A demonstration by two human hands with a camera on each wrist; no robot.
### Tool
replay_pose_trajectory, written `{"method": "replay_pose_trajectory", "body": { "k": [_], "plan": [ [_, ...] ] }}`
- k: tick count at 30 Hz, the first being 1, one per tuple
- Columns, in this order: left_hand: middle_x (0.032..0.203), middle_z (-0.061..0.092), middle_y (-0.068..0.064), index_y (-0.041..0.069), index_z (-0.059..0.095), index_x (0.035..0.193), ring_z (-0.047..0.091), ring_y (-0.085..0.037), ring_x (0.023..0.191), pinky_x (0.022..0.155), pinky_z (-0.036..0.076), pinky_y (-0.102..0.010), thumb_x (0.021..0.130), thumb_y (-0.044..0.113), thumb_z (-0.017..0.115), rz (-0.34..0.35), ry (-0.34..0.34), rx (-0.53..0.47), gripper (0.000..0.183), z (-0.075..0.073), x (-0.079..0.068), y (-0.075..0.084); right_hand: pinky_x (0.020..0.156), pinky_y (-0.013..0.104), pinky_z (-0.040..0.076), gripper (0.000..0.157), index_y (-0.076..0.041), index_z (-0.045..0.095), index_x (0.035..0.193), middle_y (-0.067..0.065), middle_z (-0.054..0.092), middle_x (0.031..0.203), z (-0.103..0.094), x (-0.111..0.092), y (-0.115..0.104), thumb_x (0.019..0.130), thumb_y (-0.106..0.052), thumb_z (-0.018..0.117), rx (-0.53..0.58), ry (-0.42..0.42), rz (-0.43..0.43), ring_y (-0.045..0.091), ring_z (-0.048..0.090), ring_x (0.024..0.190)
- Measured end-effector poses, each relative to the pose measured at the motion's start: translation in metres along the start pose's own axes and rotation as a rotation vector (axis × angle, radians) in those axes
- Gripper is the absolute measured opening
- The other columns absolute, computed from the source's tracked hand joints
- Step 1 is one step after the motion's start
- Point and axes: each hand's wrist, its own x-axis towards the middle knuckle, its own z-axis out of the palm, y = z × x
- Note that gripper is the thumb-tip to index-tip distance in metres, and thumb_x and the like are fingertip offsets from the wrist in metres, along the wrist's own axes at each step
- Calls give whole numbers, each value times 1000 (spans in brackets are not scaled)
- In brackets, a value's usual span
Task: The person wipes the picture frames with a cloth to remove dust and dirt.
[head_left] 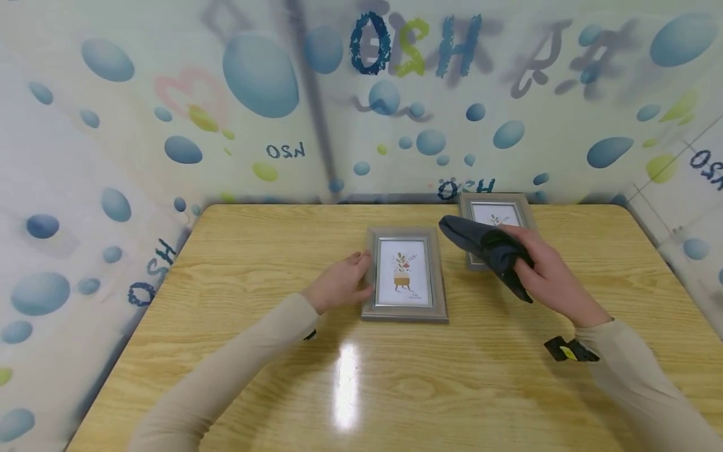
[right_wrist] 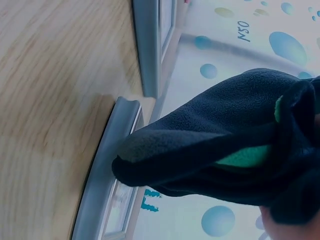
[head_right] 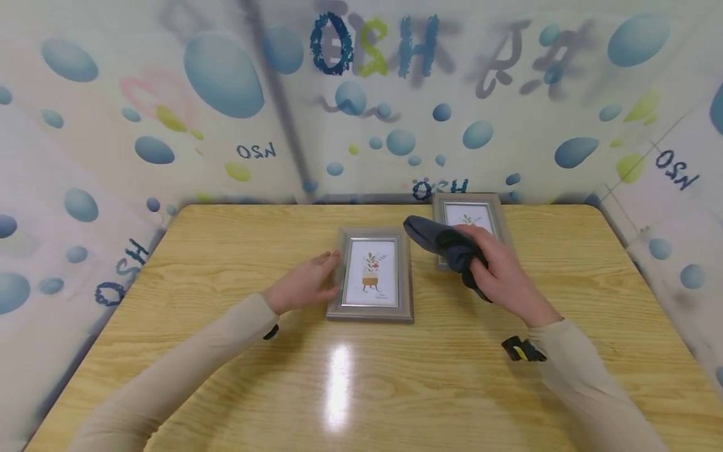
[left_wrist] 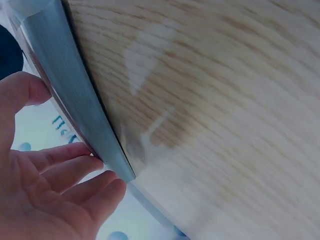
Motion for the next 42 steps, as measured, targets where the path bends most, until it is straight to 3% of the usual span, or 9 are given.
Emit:
{"method": "replay_pose_trajectory", "body": {
  "k": [5,9,13,16,19,24,28,33,42],
  "plan": [
    [136,48,-28,-7,53,122,49,-43,122,100,42,-47,89,24,66,33,-18,41,47,3,4,5,85,21,37,52,-3,48,137,18,55,127,6,12,-4,89,16,42,9,-10,-20,27,51,105],
    [141,40,-30,-6,52,130,41,-44,129,107,33,-47,93,28,62,42,-70,95,51,7,2,9,83,23,38,50,0,49,133,17,58,120,13,22,-2,87,17,43,-10,10,-73,24,52,98],
    [147,30,-31,-6,49,134,31,-43,135,111,27,-46,95,39,59,49,-131,93,61,6,-3,14,85,36,41,47,2,50,131,19,57,120,18,32,-4,87,17,43,-9,7,-69,28,53,101],
    [152,23,-27,-4,44,140,25,-41,139,112,24,-45,89,56,59,28,-193,77,80,4,-6,18,85,48,41,46,3,48,133,22,55,123,21,40,-6,89,15,41,4,-20,-39,34,53,105],
    [154,18,-26,-4,38,144,21,-38,141,112,23,-46,78,70,60,25,-254,113,101,2,-7,22,86,51,40,44,3,48,134,22,54,124,27,51,-6,91,13,40,12,-57,-33,36,52,107],
    [147,32,-30,-10,42,138,27,-40,138,112,23,-45,73,69,68,123,-249,244,105,1,0,31,93,53,39,41,5,47,133,25,52,125,40,73,-1,93,12,39,-20,-92,-42,39,50,113],
    [141,40,-30,-13,48,132,33,-40,135,113,22,-40,76,60,72,166,-253,306,96,2,8,39,98,55,37,40,7,44,134,29,48,131,52,86,8,94,8,38,-95,-189,60,43,45,120],
    [143,38,-30,-13,50,131,32,-46,133,109,30,-38,76,58,73,148,-288,292,93,3,13,49,97,55,40,42,8,41,137,31,47,132,73,92,25,95,4,39,-192,-387,191,45,47,120],
    [143,38,-31,-12,54,128,32,-46,133,106,35,-35,74,53,78,118,-294,245,88,8,11,49,98,50,41,42,3,45,138,25,52,132,118,114,11,96,0,43,-219,-495,132,38,51,118]
  ]
}}
